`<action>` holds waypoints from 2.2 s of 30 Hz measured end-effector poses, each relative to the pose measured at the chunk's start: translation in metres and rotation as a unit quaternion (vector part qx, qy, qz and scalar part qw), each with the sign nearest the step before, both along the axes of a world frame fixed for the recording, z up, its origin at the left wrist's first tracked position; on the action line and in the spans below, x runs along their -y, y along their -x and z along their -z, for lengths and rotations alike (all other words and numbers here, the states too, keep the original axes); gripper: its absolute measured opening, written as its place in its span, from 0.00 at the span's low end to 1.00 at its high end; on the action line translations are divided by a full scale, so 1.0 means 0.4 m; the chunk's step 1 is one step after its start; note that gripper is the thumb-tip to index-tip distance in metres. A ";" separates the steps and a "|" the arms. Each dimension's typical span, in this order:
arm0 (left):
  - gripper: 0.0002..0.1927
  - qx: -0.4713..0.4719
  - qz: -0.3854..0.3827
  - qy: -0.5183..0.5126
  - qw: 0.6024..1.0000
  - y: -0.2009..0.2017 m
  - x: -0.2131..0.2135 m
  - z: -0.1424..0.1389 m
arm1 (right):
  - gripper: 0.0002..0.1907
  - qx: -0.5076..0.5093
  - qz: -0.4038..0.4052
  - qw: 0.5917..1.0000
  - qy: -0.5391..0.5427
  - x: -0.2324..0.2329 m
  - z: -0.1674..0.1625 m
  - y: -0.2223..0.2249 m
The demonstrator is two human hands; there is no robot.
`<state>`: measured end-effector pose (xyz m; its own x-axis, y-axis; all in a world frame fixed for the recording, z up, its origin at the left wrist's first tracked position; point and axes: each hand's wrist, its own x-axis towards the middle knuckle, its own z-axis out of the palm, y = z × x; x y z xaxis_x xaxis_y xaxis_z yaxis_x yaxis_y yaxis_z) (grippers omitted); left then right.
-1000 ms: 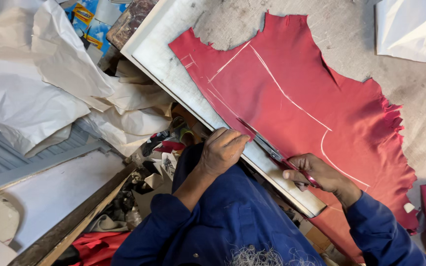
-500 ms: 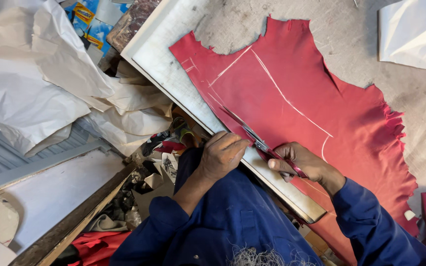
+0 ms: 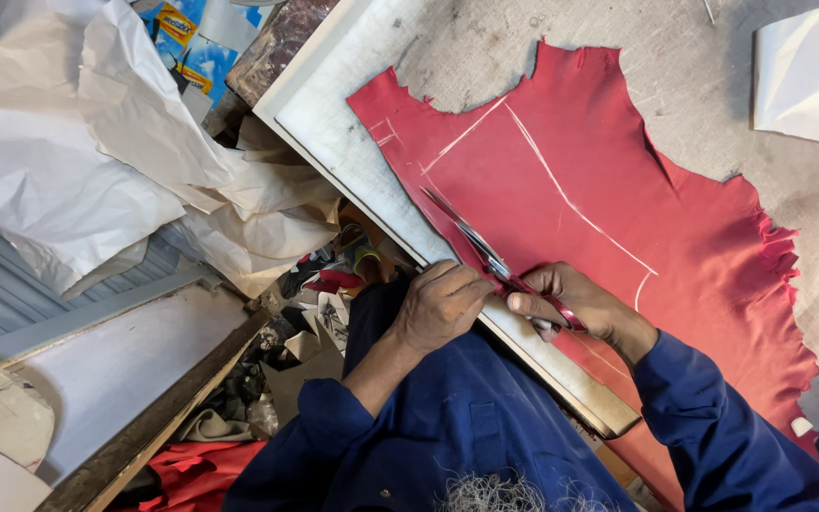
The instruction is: The person cuts a large piece of red fabric using shears, following white chalk lines. They then place a paper pattern on the fabric, trace its outline with chalk, and cut along the traced lines to create a shaped piece.
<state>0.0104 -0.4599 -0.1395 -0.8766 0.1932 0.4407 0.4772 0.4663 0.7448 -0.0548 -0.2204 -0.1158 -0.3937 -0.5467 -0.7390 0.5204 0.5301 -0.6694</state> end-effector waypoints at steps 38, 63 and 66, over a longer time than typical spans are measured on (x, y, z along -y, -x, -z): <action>0.19 -0.056 0.298 0.130 0.944 0.479 0.349 -0.125 | 0.31 0.126 0.521 0.814 0.223 0.427 0.027 -0.360; 0.09 -0.051 0.355 0.083 0.930 0.539 0.342 -0.100 | 0.23 0.027 0.695 0.718 0.023 0.755 0.019 -0.074; 0.08 -0.027 0.372 0.076 0.925 0.547 0.350 -0.107 | 0.24 0.036 0.726 0.684 0.066 0.723 -0.003 -0.001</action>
